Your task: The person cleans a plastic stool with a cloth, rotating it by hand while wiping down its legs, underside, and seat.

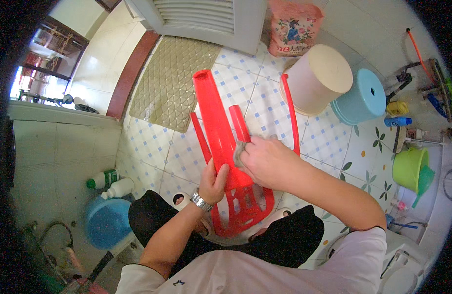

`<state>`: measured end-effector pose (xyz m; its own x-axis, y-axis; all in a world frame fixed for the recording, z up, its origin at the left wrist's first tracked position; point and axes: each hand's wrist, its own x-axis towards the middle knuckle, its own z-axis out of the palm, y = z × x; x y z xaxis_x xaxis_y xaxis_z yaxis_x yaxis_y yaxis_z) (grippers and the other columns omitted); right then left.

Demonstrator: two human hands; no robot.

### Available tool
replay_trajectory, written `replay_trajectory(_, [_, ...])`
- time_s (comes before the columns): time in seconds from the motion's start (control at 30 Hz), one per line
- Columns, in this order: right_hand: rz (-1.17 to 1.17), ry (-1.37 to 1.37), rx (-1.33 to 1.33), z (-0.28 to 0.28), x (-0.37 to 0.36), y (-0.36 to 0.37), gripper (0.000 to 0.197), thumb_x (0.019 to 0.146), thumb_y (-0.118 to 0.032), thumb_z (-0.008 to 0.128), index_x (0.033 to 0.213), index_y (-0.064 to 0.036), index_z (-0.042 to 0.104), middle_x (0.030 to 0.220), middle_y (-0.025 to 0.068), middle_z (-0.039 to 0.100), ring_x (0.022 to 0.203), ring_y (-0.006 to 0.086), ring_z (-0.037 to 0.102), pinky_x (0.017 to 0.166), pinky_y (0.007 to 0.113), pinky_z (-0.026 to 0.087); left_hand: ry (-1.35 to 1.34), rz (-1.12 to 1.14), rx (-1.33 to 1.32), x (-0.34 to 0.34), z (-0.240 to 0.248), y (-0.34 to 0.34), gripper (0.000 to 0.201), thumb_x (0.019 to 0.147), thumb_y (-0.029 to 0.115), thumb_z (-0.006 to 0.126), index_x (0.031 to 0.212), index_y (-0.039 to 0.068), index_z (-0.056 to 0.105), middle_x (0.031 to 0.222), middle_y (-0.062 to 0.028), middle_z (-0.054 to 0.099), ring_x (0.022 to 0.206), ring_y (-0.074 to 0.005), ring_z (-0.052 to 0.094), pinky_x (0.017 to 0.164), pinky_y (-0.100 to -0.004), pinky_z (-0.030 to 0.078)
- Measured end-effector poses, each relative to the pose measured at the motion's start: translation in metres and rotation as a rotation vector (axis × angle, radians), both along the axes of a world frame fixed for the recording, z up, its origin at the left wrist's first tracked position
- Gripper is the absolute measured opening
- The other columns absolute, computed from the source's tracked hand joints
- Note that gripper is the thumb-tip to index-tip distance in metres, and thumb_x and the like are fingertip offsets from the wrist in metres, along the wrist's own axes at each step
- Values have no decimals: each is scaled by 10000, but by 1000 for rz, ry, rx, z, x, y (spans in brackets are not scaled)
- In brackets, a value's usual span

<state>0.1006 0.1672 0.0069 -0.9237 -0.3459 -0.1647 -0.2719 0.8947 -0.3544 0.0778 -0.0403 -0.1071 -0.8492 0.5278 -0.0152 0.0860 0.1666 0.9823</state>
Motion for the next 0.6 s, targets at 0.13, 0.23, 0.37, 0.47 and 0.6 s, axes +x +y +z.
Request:
replay_trajectory(0.13, [14,-94,-61,-15,16,33,243,902,-259,649,830,-28,622,789,112,627,827,274,612,690,393,525,-7,-78,22,1,11,1,302,970,210,564,1173,-11,598,828,-228,690,732,-384,688,650,-427,521])
replay_trajectory(0.23, [-384,-296,-194,-20,23,71,238,925,-249,640,922,-11,649,855,77,664,868,196,628,738,345,523,-39,-122,3,-3,10,1,302,966,218,572,1170,-2,609,844,-219,693,736,-378,686,657,-423,521])
replay_trajectory(0.37, [-970,-184,-778,-47,68,120,318,998,-283,570,1088,5,671,987,63,707,904,160,629,828,311,493,-48,-109,8,1,9,4,297,956,227,596,1148,3,627,903,-216,687,800,-373,665,716,-421,513])
replay_trajectory(0.47, [-1253,-89,-903,-73,99,134,350,1008,-288,565,1171,8,657,1042,45,697,944,129,620,871,296,485,-153,-55,56,3,8,4,279,969,144,580,1193,-23,592,1040,-169,691,934,-270,653,822,-373,503])
replay_trajectory(0.6, [-1372,114,-1028,-71,99,137,344,998,-280,580,1170,9,654,1015,44,700,904,124,610,841,280,478,-272,-55,74,5,26,4,275,998,90,524,1241,-38,534,1115,-143,667,998,-200,624,888,-336,489])
